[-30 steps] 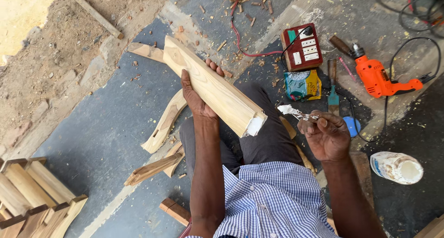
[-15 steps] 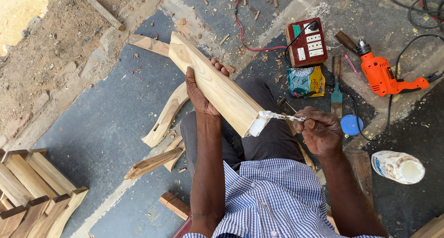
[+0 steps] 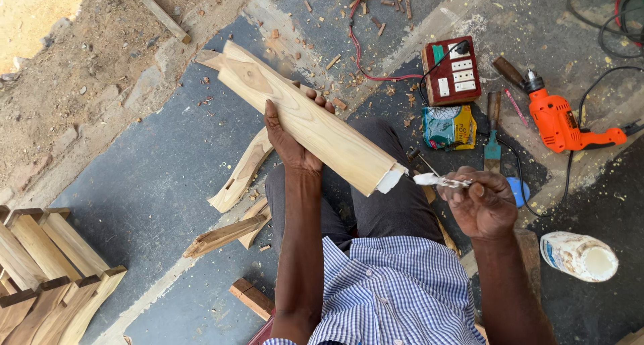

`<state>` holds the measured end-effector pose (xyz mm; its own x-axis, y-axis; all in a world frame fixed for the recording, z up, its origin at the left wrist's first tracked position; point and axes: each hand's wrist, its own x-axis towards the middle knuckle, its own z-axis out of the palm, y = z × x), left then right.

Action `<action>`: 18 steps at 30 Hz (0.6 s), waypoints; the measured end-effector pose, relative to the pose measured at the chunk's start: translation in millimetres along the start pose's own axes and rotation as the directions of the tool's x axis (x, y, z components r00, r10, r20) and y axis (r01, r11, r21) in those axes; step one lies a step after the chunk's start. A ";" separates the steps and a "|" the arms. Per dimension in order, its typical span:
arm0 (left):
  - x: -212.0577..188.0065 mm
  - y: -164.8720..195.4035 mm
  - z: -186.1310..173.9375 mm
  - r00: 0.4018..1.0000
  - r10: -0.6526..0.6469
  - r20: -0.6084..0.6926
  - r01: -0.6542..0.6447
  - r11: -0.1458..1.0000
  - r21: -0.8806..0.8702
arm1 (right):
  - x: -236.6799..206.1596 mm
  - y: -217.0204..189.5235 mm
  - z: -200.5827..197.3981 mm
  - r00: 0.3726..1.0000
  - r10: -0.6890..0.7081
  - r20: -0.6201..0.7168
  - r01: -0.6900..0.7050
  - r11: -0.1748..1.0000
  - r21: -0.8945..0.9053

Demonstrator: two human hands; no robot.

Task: The person applies white glue to the ends of wooden pieces using a small stick, then joins them to form a rectangular frame. They align the pieces and press them together to assemble the structure.

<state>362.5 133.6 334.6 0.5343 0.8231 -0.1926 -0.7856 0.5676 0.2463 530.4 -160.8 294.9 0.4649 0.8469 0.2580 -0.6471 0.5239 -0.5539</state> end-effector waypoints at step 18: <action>-25.0 112.7 13.2 0.929 -0.369 0.002 0.058 0.153 0.987 | 117.8 -45.5 125.5 0.821 -0.367 0.437 0.461 -0.025 -0.887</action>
<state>264.8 177.3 379.7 0.7873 0.5553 -0.2678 0.2188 0.1543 0.9635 538.8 -73.5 449.9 0.3552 0.5427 0.7611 0.7667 0.2967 -0.5693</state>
